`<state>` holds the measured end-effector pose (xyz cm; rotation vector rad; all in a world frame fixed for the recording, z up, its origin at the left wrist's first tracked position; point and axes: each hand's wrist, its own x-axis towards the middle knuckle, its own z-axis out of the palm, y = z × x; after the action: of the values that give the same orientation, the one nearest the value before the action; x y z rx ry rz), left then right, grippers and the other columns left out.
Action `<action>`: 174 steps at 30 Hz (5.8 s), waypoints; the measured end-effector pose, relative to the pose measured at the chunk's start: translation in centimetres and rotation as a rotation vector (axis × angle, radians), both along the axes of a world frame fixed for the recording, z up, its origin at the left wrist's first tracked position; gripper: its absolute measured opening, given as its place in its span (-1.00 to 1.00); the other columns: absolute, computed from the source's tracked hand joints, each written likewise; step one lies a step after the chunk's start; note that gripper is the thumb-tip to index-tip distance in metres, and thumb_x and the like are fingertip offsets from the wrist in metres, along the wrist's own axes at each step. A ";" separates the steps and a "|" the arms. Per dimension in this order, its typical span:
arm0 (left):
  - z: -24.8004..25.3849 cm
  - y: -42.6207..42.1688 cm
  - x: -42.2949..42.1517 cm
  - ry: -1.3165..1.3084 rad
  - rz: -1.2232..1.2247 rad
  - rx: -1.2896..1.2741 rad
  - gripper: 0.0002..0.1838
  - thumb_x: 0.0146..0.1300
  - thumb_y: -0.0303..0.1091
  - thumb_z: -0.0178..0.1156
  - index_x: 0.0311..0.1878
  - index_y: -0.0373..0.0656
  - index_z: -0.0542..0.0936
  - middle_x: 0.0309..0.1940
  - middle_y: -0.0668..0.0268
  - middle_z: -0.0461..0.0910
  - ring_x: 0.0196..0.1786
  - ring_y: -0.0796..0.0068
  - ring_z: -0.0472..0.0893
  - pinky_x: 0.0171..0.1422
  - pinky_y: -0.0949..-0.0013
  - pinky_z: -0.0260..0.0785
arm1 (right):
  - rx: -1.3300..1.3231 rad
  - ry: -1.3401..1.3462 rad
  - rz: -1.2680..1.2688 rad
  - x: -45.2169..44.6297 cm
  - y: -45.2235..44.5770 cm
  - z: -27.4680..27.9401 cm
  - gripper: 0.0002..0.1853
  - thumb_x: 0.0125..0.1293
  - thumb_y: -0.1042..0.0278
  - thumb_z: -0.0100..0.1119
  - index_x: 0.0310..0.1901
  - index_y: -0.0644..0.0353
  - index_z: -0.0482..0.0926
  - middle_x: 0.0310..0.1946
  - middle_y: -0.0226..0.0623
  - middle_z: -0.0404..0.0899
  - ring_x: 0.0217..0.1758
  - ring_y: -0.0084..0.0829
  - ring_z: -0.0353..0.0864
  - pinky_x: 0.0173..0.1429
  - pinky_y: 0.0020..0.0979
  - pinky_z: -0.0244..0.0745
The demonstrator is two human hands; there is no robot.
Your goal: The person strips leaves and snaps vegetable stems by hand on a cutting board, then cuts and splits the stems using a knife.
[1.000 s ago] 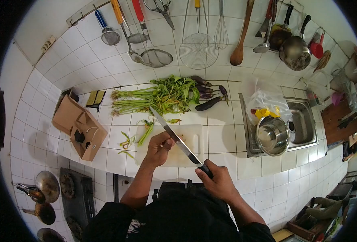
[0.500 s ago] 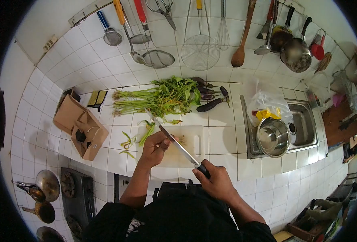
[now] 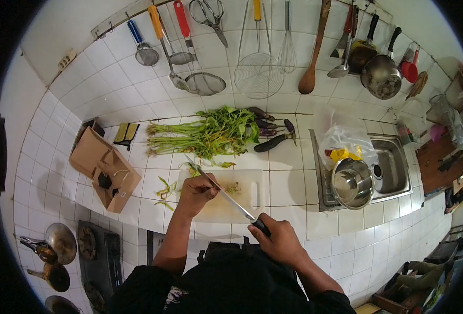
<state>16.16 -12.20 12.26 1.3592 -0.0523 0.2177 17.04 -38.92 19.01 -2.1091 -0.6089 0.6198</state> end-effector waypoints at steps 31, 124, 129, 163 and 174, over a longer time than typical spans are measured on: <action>2.8 1.2 0.8 0.196 -0.087 0.014 -0.86 0.09 -0.52 0.50 -0.30 -0.34 0.73 -0.45 0.27 0.70 -0.38 0.54 0.66 -0.21 0.46 0.57 | -0.043 0.179 -0.007 1.3 -0.4 0.1 -0.66 0.50 0.11 0.15 -0.26 0.27 0.55 -0.63 -0.27 0.51 -0.57 -0.46 0.42 -0.40 -0.28 0.36; -1.4 3.2 0.0 -0.016 -0.150 -0.311 -0.68 -0.02 -0.50 0.57 -0.15 -0.20 0.74 -0.27 0.36 0.69 -0.18 0.45 0.68 -0.10 0.40 0.56 | -0.071 0.083 0.027 -1.2 0.5 0.6 -0.74 0.46 0.18 0.17 -0.15 0.24 0.54 -0.54 -0.09 0.64 -0.48 -0.10 0.69 -0.31 -0.15 0.52; -1.9 3.6 0.0 -0.050 -0.124 -0.302 -0.64 -0.04 -0.55 0.57 -0.12 -0.23 0.72 -0.25 0.33 0.76 -0.23 0.54 0.73 -0.08 0.45 0.63 | -0.100 0.107 0.037 -1.4 0.7 0.6 -0.75 0.47 0.17 0.16 -0.16 0.23 0.55 -0.52 -0.11 0.66 -0.47 -0.15 0.70 -0.30 -0.17 0.54; 0.2 3.3 -0.3 0.052 -0.137 -0.097 -0.35 0.04 -0.55 0.53 0.23 -0.22 0.50 -0.28 0.28 0.75 -0.24 0.54 0.72 -0.01 0.42 0.50 | -0.029 0.163 0.009 -0.9 -0.7 0.0 -0.73 0.49 0.18 0.15 -0.21 0.27 0.55 -0.61 -0.21 0.54 -0.57 -0.41 0.47 -0.39 -0.26 0.39; -0.3 2.6 -0.1 0.070 -0.100 -0.156 -0.58 0.00 -0.48 0.57 -0.06 -0.27 0.63 -0.35 0.20 0.74 -0.31 0.40 0.74 -0.14 0.36 0.62 | -0.040 0.177 0.016 -1.2 -1.0 -0.4 -0.73 0.50 0.19 0.14 -0.21 0.27 0.55 -0.61 -0.22 0.53 -0.55 -0.42 0.46 -0.37 -0.28 0.39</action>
<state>16.10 -9.60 12.01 1.2041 -0.0435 0.0877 15.85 -39.96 18.62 -2.0607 -0.5183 0.8239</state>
